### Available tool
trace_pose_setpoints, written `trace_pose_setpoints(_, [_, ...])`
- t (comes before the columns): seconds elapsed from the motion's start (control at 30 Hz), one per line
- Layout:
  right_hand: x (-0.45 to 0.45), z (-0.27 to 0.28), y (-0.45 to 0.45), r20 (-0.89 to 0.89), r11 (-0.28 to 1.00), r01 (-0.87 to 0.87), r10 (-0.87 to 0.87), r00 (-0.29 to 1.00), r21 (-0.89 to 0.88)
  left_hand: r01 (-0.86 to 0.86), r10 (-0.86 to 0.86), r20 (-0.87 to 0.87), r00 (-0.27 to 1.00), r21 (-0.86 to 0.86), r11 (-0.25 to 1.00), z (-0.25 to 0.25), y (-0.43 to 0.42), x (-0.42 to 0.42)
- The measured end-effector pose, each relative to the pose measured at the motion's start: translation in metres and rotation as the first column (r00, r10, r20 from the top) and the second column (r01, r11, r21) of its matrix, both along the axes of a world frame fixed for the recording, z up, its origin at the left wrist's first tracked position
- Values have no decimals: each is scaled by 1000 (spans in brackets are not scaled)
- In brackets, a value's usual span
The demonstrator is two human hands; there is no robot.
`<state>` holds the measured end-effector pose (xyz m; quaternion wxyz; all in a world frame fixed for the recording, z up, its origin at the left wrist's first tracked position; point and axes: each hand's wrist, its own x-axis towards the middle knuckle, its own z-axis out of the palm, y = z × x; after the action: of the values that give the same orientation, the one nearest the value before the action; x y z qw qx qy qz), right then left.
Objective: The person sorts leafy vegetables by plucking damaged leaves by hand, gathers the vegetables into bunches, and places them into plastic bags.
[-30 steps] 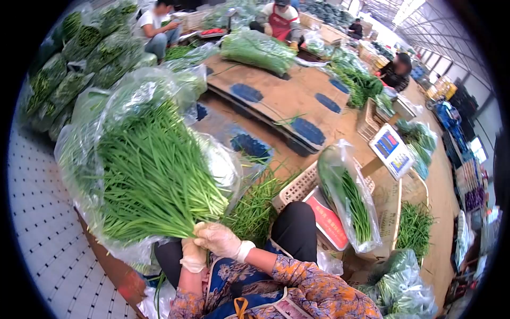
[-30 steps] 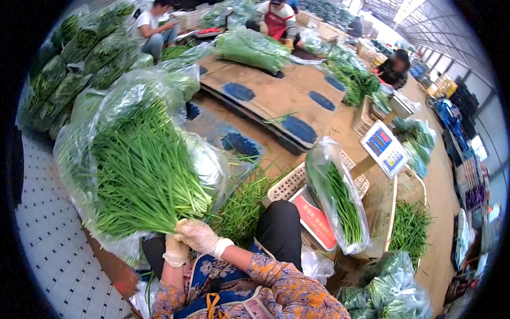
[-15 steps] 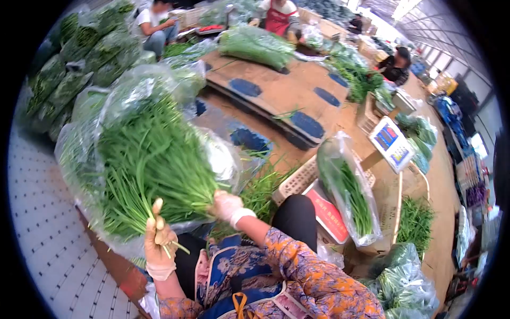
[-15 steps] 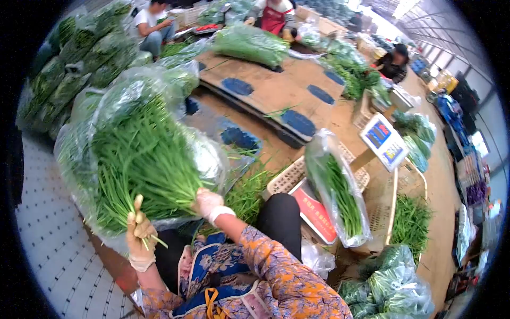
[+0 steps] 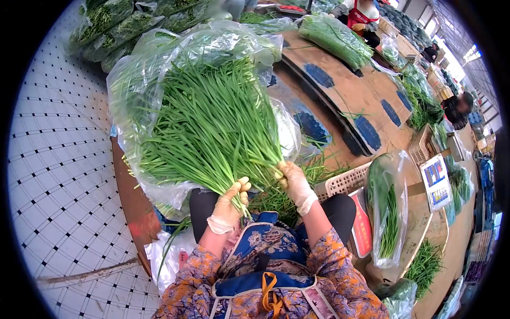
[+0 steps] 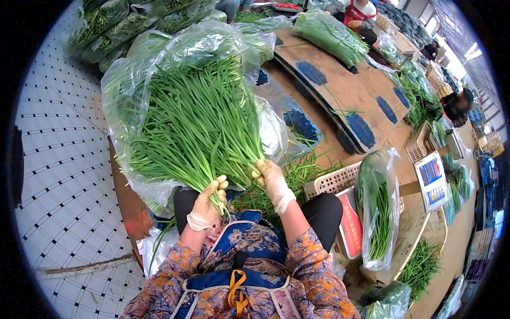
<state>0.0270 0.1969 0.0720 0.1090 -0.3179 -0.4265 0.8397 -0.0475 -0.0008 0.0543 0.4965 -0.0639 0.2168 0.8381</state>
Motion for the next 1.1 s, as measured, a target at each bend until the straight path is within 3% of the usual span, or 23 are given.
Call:
trace_pose_setpoints(0.1, [8, 45, -1, -14, 935, -33, 41, 999, 354, -31, 33, -63, 997, 33, 999, 10, -7, -7])
trace_pose_setpoints(0.17, [5, 52, -12, -150, 859, 143, -78, 986, 491, -24, 36, -100, 994, 119, 993, 13, -9, -10])
trace_pose_setpoints(0.23, [11, 54, -16, -13, 806, 36, -35, 999, 591, -15, 24, -81, 996, 112, 994, 15, -8, -8])
trace_pose_setpoints(0.33, [16, 16, -23, 264, 771, -234, 88, 960, 592, 12, -7, -63, 998, 73, 997, 2, -4, 1])
trace_pose_setpoints(0.37, [17, -14, -29, 237, 332, -213, -34, 971, 919, 32, -29, -62, 998, 49, 998, 1, -1, 4])
trace_pose_setpoints(0.43, [21, 17, -57, 287, -57, -286, 4, 958, 956, 53, -58, -157, 986, -35, 998, 0, 6, 15])
trace_pose_setpoints(0.5, [19, 20, -77, 301, -180, -283, 79, 950, 942, -76, 42, -176, 984, -191, 979, -1, 13, 28])
trace_pose_setpoints(0.53, [20, 5, -78, 160, -177, -136, 132, 978, 975, -84, 51, -161, 986, -208, 975, -2, 12, 29])
trace_pose_setpoints(0.57, [20, 7, -78, 158, -176, -135, 127, 979, 975, -80, 46, -163, 986, -208, 975, -4, 12, 28])
trace_pose_setpoints(0.7, [20, 13, -78, 287, -242, -257, 98, 953, 936, -108, 80, -106, 991, -289, 951, -12, 15, 28])
trace_pose_setpoints(0.77, [21, 13, -81, 332, -261, -303, 76, 940, 917, -179, 134, -169, 977, -288, 941, -11, 19, 32])
trace_pose_setpoints(0.8, [21, 13, -82, 344, -248, -318, 66, 937, 915, -111, 42, -194, 980, -360, 926, -11, 17, 30])
trace_pose_setpoints(0.9, [24, 15, -82, 355, -246, -333, 51, 933, 910, -56, 11, -148, 989, -306, 950, 6, 14, 32])
trace_pose_setpoints(0.97, [28, 19, -79, 253, -113, -242, 94, 963, 964, -86, 42, -144, 989, -311, 947, 8, 17, 34])
trace_pose_setpoints(1.03, [35, 12, -73, 270, -131, -259, 71, 960, 957, -115, 74, -140, 987, -315, 942, 6, 17, 36])
trace_pose_setpoints(1.1, [47, 9, -63, 352, -256, -345, -21, 936, 903, -120, 115, -35, 993, -268, 956, -4, 17, 33])
